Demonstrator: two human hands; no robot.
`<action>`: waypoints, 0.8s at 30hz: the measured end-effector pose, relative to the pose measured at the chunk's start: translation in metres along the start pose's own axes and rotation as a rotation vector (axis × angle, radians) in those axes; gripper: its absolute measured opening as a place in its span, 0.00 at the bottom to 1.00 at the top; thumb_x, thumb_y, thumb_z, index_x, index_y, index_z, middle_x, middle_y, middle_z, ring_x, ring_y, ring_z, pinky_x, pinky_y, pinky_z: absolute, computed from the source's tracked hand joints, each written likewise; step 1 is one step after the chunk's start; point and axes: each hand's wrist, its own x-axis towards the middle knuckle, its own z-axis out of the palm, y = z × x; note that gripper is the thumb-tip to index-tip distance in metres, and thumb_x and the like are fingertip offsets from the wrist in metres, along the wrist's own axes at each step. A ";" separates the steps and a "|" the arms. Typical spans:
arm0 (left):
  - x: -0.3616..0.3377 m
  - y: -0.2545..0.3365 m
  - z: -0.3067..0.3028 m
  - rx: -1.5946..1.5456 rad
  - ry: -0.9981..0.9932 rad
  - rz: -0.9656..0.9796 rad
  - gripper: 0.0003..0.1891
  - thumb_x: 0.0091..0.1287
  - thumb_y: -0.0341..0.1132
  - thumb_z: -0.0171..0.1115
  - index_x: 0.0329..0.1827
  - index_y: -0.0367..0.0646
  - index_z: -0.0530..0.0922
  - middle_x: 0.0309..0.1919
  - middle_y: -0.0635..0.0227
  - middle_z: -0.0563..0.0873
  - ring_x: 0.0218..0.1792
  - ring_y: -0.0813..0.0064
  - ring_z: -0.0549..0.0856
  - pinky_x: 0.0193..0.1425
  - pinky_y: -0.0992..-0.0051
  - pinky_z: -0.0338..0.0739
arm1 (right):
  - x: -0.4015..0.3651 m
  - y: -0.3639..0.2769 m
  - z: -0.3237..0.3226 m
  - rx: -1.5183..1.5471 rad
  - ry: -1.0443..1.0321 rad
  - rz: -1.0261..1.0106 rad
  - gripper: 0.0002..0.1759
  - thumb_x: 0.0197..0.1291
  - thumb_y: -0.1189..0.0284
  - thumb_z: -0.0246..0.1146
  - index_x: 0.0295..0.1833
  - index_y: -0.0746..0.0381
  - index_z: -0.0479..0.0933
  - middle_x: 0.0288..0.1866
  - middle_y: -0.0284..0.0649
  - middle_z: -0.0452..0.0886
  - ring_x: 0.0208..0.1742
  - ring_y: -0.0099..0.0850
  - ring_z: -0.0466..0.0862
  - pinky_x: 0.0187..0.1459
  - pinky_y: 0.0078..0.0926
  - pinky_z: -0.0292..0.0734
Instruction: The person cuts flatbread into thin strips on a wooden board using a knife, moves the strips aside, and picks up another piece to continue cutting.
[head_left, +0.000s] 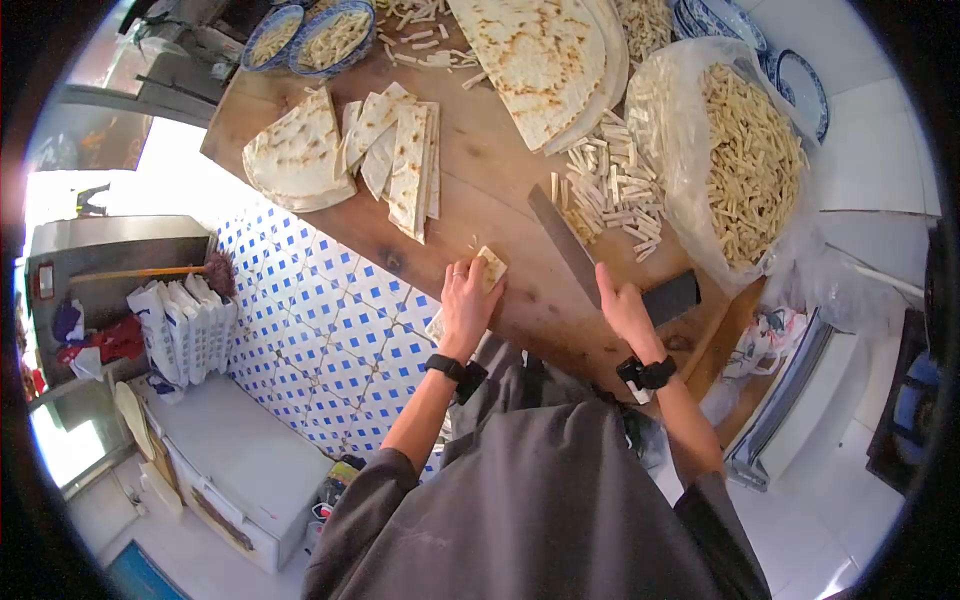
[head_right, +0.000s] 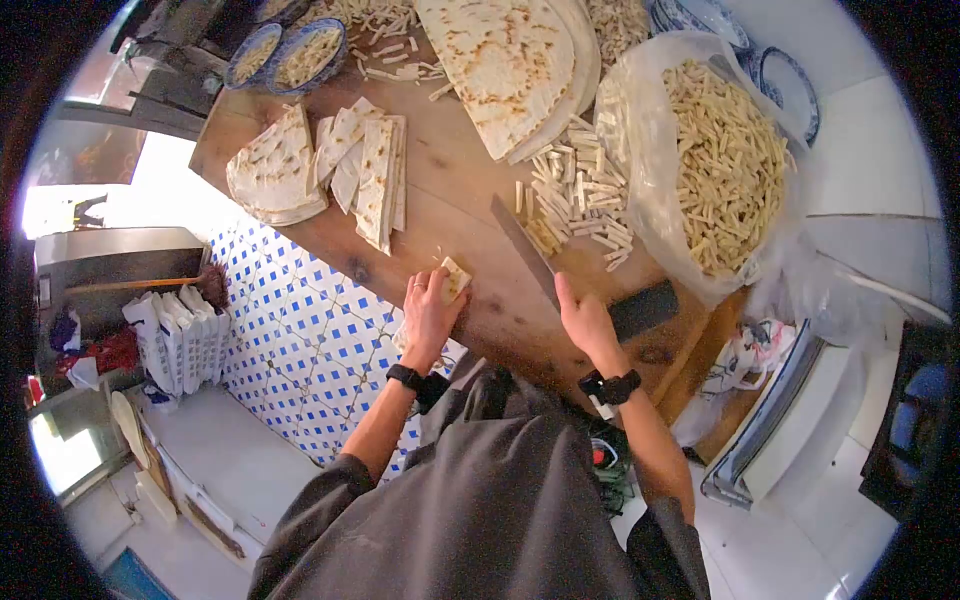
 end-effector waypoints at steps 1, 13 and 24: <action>0.005 0.001 0.000 -0.010 -0.023 0.010 0.21 0.56 0.38 0.71 0.49 0.38 0.77 0.46 0.53 0.80 0.49 0.52 0.77 0.53 0.59 0.75 | 0.002 0.001 0.003 0.000 0.001 -0.017 0.50 0.65 0.34 0.44 0.29 0.80 0.77 0.31 0.74 0.76 0.41 0.65 0.81 0.42 0.53 0.76; 0.013 0.041 0.021 0.042 0.011 0.001 0.22 0.55 0.33 0.70 0.53 0.41 0.75 0.49 0.55 0.80 0.52 0.52 0.78 0.54 0.59 0.76 | -0.021 -0.031 0.028 -0.330 0.019 -0.035 0.49 0.67 0.37 0.41 0.27 0.75 0.80 0.26 0.67 0.78 0.32 0.62 0.82 0.35 0.54 0.77; 0.014 0.040 0.020 -0.060 0.013 -0.025 0.21 0.53 0.30 0.69 0.51 0.42 0.75 0.47 0.56 0.79 0.52 0.52 0.77 0.53 0.60 0.76 | -0.025 -0.041 0.024 -0.291 -0.015 -0.119 0.49 0.66 0.36 0.42 0.26 0.75 0.80 0.24 0.67 0.77 0.30 0.62 0.82 0.30 0.53 0.76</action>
